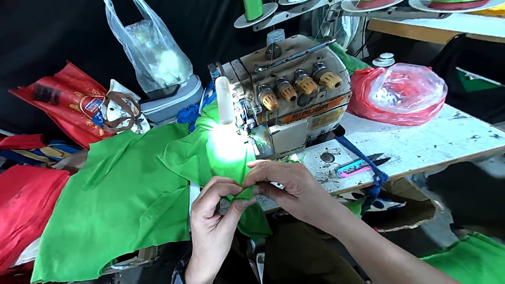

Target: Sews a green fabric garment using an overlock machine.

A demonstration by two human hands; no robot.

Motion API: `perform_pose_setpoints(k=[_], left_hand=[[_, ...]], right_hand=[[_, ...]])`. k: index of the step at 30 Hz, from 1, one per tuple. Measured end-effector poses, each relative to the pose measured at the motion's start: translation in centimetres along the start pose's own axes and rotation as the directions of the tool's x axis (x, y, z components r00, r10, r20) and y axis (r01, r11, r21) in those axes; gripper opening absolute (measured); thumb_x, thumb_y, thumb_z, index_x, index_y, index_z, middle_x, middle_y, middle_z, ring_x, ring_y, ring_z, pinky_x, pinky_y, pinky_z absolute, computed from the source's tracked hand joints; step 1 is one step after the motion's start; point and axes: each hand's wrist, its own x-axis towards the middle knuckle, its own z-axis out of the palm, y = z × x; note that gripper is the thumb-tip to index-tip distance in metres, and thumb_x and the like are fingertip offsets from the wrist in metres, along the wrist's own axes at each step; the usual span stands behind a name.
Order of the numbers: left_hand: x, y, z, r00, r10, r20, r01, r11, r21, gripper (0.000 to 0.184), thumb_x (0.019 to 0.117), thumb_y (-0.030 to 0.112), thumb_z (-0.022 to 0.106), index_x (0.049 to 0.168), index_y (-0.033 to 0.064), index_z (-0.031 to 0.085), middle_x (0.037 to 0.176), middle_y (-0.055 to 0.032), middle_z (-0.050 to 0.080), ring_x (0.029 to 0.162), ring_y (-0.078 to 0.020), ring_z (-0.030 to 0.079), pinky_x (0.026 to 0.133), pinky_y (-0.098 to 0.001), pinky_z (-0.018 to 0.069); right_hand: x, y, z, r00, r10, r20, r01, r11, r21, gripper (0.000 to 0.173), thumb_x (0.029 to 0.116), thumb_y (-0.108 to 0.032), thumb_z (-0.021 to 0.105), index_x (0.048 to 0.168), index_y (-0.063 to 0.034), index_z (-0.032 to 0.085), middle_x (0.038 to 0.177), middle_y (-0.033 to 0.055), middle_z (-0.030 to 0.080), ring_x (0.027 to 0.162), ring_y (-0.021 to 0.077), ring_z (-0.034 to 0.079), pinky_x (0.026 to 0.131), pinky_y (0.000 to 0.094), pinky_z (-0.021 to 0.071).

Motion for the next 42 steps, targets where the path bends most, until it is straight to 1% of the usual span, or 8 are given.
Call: perform_pose_setpoints(k=[6, 17, 20, 24, 29, 33, 37, 42], left_hand=[[-0.1, 0.4, -0.6, 0.999, 0.025, 0.032, -0.027, 0.998, 0.065, 0.013, 0.1007, 0.024, 0.062, 0.102, 0.0169, 0.072, 0.098, 0.0087, 0.068, 0.091, 0.0005, 0.065, 0.079, -0.0154, 0.0556], [-0.4, 0.0, -0.8, 0.994, 0.097, 0.047, -0.101, 0.992, 0.074, 0.011, 0.1002, 0.028, 0.066, 0.101, 0.0177, 0.071, 0.098, 0.0084, 0.065, 0.093, -0.0003, 0.064, 0.081, -0.0159, 0.0559], [-0.9, -0.1, -0.1, 0.992, 0.124, 0.014, -0.125, 0.982, 0.143, 0.012, 0.0922, 0.023, 0.072, 0.103, 0.0199, 0.068, 0.105, 0.0091, 0.063, 0.101, -0.0001, 0.062, 0.086, -0.0174, 0.0553], [-2.1, -1.2, 2.4, 0.998, 0.053, -0.025, -0.039, 0.924, 0.38, 0.059, 0.0754, 0.024, 0.084, 0.124, 0.0192, 0.05, 0.131, -0.0013, 0.053, 0.123, -0.0087, 0.052, 0.102, -0.0259, 0.0479], [-2.0, -3.3, 1.3, 0.981, 0.178, 0.081, -0.193, 0.816, 0.545, 0.04, 0.0892, 0.014, 0.067, 0.127, 0.0142, 0.055, 0.137, -0.0054, 0.057, 0.137, -0.018, 0.049, 0.115, -0.0354, 0.0401], [0.0, -3.2, -0.8, 0.924, 0.261, 0.279, -0.376, 0.748, 0.547, 0.02, 0.0896, 0.002, 0.064, 0.107, 0.0082, 0.071, 0.109, -0.0059, 0.07, 0.11, -0.0172, 0.064, 0.1, -0.0284, 0.0497], [2.3, -2.7, -0.8, 0.902, 0.165, 0.398, -0.38, 0.743, 0.551, 0.052, 0.0689, 0.012, 0.077, 0.119, 0.006, 0.067, 0.115, -0.0119, 0.064, 0.102, -0.0263, 0.062, 0.086, -0.0386, 0.0536], [4.2, -2.8, -0.3, 0.894, 0.202, 0.4, -0.426, 0.663, 0.615, 0.039, 0.0812, 0.004, 0.065, 0.119, 0.007, 0.074, 0.113, -0.0131, 0.07, 0.094, -0.0271, 0.068, 0.076, -0.04, 0.0568]], right_hand=[[0.1, -0.2, 0.0, 0.999, -0.03, -0.015, 0.03, 0.999, -0.019, 0.012, 0.0966, -0.01, 0.065, 0.103, -0.0065, 0.074, 0.099, -0.0003, 0.072, 0.106, 0.007, 0.067, 0.098, 0.0206, 0.0535], [0.1, -0.9, 0.0, 0.999, -0.035, -0.034, 0.037, 0.997, 0.069, 0.011, 0.0972, -0.015, 0.066, 0.097, -0.0053, 0.072, 0.095, -0.0006, 0.07, 0.104, 0.0063, 0.067, 0.094, 0.0196, 0.0551], [-0.2, -1.1, -0.1, 0.999, -0.043, -0.032, 0.046, 0.996, 0.08, 0.012, 0.0983, -0.015, 0.065, 0.097, -0.0056, 0.071, 0.097, -0.0004, 0.071, 0.107, 0.0081, 0.066, 0.101, 0.024, 0.0534], [-0.8, -1.3, 0.0, 0.999, -0.021, -0.037, 0.024, 0.996, 0.088, 0.012, 0.0988, -0.016, 0.063, 0.096, -0.0071, 0.07, 0.097, -0.001, 0.07, 0.109, 0.0092, 0.066, 0.105, 0.0281, 0.0518], [-2.3, -0.9, -0.3, 1.0, -0.005, 0.004, 0.004, 0.999, 0.054, 0.015, 0.1015, -0.018, 0.059, 0.098, -0.0067, 0.068, 0.097, -0.0007, 0.07, 0.108, 0.0079, 0.066, 0.108, 0.0306, 0.0501], [-3.4, 0.3, 0.0, 0.998, 0.016, 0.056, -0.019, 0.998, 0.055, 0.017, 0.1031, -0.019, 0.058, 0.099, -0.0069, 0.068, 0.096, -0.0002, 0.07, 0.107, 0.007, 0.067, 0.102, 0.0265, 0.053], [-3.4, 0.6, -0.2, 0.998, 0.005, 0.07, -0.011, 0.997, 0.075, 0.019, 0.1033, -0.019, 0.055, 0.1, -0.0056, 0.068, 0.095, 0.0005, 0.069, 0.105, 0.0068, 0.066, 0.104, 0.0278, 0.0518], [-3.2, -0.2, -0.8, 0.997, -0.052, -0.055, 0.055, 0.998, 0.038, 0.017, 0.1042, -0.024, 0.058, 0.098, -0.0114, 0.068, 0.117, -0.0001, 0.069, 0.132, 0.015, 0.056, 0.123, 0.0475, 0.0334]])
